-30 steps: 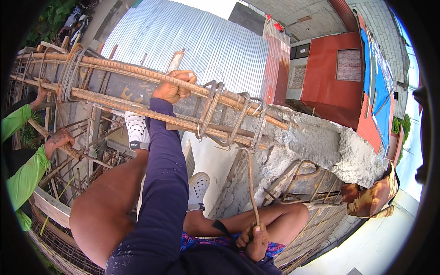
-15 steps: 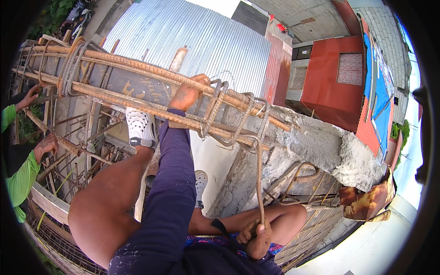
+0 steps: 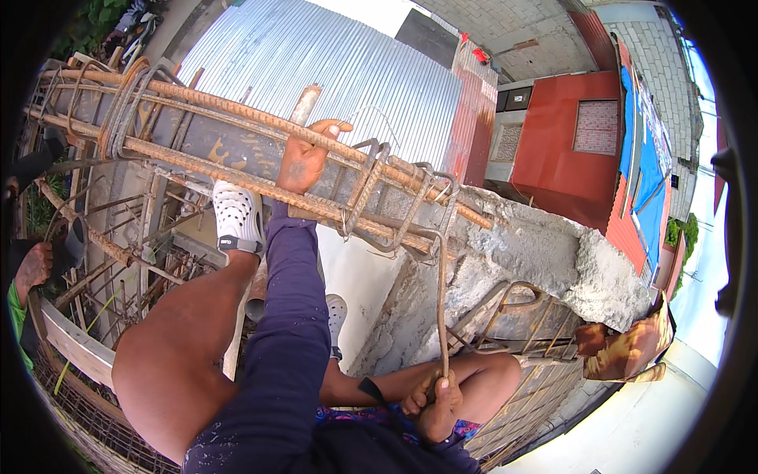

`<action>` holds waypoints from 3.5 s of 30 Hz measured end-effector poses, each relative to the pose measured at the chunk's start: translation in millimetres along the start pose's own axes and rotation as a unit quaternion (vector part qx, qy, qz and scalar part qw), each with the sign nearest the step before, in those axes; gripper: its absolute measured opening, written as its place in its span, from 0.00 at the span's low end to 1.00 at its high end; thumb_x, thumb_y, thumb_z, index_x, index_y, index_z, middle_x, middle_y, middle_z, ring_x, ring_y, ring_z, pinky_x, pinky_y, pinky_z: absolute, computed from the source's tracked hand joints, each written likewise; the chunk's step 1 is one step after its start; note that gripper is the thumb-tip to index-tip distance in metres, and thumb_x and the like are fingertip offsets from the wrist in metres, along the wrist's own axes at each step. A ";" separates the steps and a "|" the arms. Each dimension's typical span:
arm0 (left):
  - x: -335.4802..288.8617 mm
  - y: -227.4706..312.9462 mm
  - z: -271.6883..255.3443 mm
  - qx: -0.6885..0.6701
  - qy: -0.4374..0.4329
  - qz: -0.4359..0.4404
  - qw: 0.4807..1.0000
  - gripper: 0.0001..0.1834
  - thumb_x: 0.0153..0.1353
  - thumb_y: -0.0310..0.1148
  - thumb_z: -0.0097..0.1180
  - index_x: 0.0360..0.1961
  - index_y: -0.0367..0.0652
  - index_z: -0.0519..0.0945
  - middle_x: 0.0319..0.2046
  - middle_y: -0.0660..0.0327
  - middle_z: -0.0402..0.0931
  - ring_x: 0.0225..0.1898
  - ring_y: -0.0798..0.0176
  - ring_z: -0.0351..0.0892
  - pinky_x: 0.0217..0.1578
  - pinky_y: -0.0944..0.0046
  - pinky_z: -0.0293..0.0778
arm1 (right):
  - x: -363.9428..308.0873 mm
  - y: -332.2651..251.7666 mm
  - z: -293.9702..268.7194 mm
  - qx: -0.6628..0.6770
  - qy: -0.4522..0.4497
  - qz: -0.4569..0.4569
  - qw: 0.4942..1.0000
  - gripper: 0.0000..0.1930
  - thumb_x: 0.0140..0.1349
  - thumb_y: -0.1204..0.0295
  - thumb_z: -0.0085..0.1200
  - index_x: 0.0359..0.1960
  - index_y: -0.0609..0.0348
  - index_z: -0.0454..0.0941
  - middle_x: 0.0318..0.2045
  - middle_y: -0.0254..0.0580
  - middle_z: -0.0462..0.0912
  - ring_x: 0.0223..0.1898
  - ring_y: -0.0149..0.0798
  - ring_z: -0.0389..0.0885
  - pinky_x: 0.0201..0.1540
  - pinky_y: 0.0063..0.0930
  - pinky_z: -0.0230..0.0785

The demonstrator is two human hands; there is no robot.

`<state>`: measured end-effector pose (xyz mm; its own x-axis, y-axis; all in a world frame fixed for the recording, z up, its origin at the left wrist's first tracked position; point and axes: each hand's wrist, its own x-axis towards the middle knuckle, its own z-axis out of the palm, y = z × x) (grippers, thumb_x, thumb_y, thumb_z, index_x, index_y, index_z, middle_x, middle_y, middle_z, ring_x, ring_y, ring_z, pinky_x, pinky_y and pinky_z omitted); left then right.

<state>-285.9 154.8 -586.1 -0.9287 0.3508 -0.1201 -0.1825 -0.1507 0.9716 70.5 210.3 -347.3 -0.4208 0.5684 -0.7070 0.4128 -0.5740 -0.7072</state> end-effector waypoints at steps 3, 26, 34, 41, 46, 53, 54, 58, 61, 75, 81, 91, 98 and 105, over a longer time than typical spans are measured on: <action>1.6 2.6 -4.3 -0.054 -0.044 -0.071 0.995 0.18 0.70 0.40 0.54 0.47 0.35 0.83 0.17 0.74 0.60 0.19 0.78 0.51 0.20 0.72 0.48 | 0.7 3.0 -0.3 0.011 0.005 0.027 1.000 0.15 0.75 0.59 0.39 0.39 0.60 0.64 0.18 0.39 0.66 0.16 0.31 0.63 0.20 0.28 0.63; -84.5 -72.5 15.7 -0.438 0.397 -0.156 0.791 0.08 0.70 0.36 0.49 0.44 0.45 0.75 0.26 0.66 0.72 0.21 0.69 0.68 0.21 0.69 0.66 | -28.8 7.4 -10.8 0.029 0.031 0.050 0.998 0.18 0.72 0.51 0.41 0.37 0.54 0.65 0.15 0.36 0.63 0.14 0.32 0.61 0.17 0.30 0.60; -172.1 -58.4 29.8 -0.102 0.446 -0.197 0.867 0.09 0.69 0.32 0.47 0.39 0.41 0.78 0.25 0.67 0.71 0.21 0.73 0.65 0.19 0.69 0.61 | -41.1 14.1 -29.5 0.113 -0.010 0.039 0.993 0.14 0.75 0.58 0.40 0.36 0.55 0.65 0.15 0.34 0.64 0.14 0.30 0.62 0.17 0.25 0.59; -218.3 58.9 7.6 0.001 0.353 -0.099 0.931 0.09 0.71 0.33 0.48 0.37 0.41 0.79 0.23 0.70 0.68 0.18 0.76 0.59 0.16 0.71 0.57 | -43.7 39.5 -42.9 0.146 -0.096 0.315 0.933 0.17 0.72 0.53 0.42 0.31 0.51 0.65 0.15 0.31 0.61 0.15 0.30 0.60 0.21 0.30 0.60; -137.5 161.4 -20.9 0.094 0.146 -0.025 0.985 0.12 0.71 0.33 0.49 0.42 0.39 0.81 0.21 0.69 0.70 0.21 0.76 0.66 0.22 0.71 0.63 | -2.5 86.7 -5.1 0.234 -0.115 0.420 0.869 0.17 0.68 0.52 0.44 0.28 0.50 0.65 0.16 0.28 0.61 0.16 0.30 0.60 0.22 0.28 0.58; 5.4 134.8 8.4 0.485 -0.097 0.080 0.866 0.13 0.65 0.40 0.54 0.40 0.45 0.86 0.32 0.52 0.83 0.33 0.53 0.83 0.39 0.56 0.75 | 21.4 123.1 34.9 0.258 -0.142 0.448 0.844 0.19 0.69 0.51 0.43 0.27 0.50 0.64 0.17 0.30 0.61 0.17 0.33 0.61 0.22 0.33 0.58; 10.9 127.5 11.6 0.500 -0.117 0.059 0.856 0.13 0.65 0.40 0.54 0.41 0.46 0.86 0.33 0.51 0.83 0.35 0.52 0.83 0.40 0.56 0.75 | 21.2 122.5 34.1 0.284 -0.156 0.454 0.830 0.19 0.69 0.51 0.43 0.27 0.50 0.63 0.17 0.30 0.61 0.17 0.33 0.60 0.22 0.33 0.58; 21.7 117.6 11.4 0.559 -0.261 -0.017 0.787 0.13 0.64 0.40 0.54 0.40 0.47 0.87 0.36 0.49 0.84 0.41 0.51 0.83 0.47 0.55 0.75 | 22.3 112.4 26.8 0.247 -0.100 0.419 0.868 0.19 0.68 0.51 0.43 0.27 0.50 0.63 0.17 0.30 0.61 0.16 0.33 0.60 0.21 0.32 0.58; 32.6 123.4 10.9 0.554 -0.300 -0.065 0.774 0.13 0.63 0.39 0.55 0.39 0.45 0.87 0.40 0.50 0.84 0.44 0.50 0.82 0.50 0.55 0.73 | 23.1 103.3 23.9 0.222 -0.048 0.388 0.893 0.19 0.68 0.49 0.43 0.29 0.50 0.64 0.17 0.30 0.61 0.16 0.32 0.61 0.21 0.31 0.59; 49.9 136.9 22.0 0.638 -0.341 -0.006 0.691 0.14 0.61 0.39 0.52 0.39 0.50 0.88 0.36 0.55 0.85 0.38 0.52 0.83 0.45 0.55 0.76 | 36.3 86.7 60.0 0.300 -0.086 0.293 0.904 0.20 0.68 0.47 0.44 0.27 0.47 0.64 0.15 0.26 0.60 0.15 0.29 0.59 0.21 0.28 0.60; 53.7 144.8 25.9 0.627 -0.351 0.016 0.695 0.14 0.59 0.39 0.54 0.37 0.46 0.88 0.35 0.53 0.85 0.38 0.52 0.83 0.44 0.55 0.76 | -8.2 98.2 69.1 0.260 -0.173 0.455 0.834 0.25 0.66 0.44 0.46 0.21 0.49 0.62 0.15 0.28 0.61 0.16 0.34 0.61 0.22 0.31 0.62; 61.4 145.2 25.7 0.617 -0.376 -0.019 0.691 0.14 0.62 0.37 0.53 0.40 0.46 0.88 0.42 0.54 0.85 0.43 0.52 0.82 0.51 0.56 0.74 | 55.6 104.2 171.4 0.451 -0.163 0.433 0.763 0.30 0.60 0.34 0.48 0.16 0.42 0.58 0.14 0.23 0.58 0.14 0.22 0.59 0.14 0.15 0.55; 55.5 152.6 27.8 0.586 -0.384 -0.045 0.712 0.13 0.62 0.36 0.55 0.40 0.42 0.87 0.42 0.54 0.85 0.47 0.56 0.80 0.55 0.58 0.69 | 69.0 103.9 201.3 0.500 -0.149 0.374 0.767 0.30 0.62 0.35 0.48 0.17 0.45 0.60 0.12 0.25 0.59 0.12 0.25 0.61 0.14 0.20 0.58; 56.0 153.8 28.0 0.594 -0.387 -0.067 0.703 0.13 0.67 0.36 0.53 0.40 0.41 0.86 0.38 0.62 0.83 0.44 0.66 0.76 0.52 0.62 0.68 | 67.5 93.0 200.9 0.450 -0.078 0.331 0.826 0.29 0.63 0.38 0.50 0.21 0.49 0.62 0.13 0.30 0.63 0.12 0.33 0.63 0.15 0.31 0.63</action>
<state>-357.0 177.2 -437.7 -0.3922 0.7552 -0.5252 0.5729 0.6472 0.5029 -81.8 76.8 -459.5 -0.4721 -0.0877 -0.8772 -0.1432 -0.9742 0.1745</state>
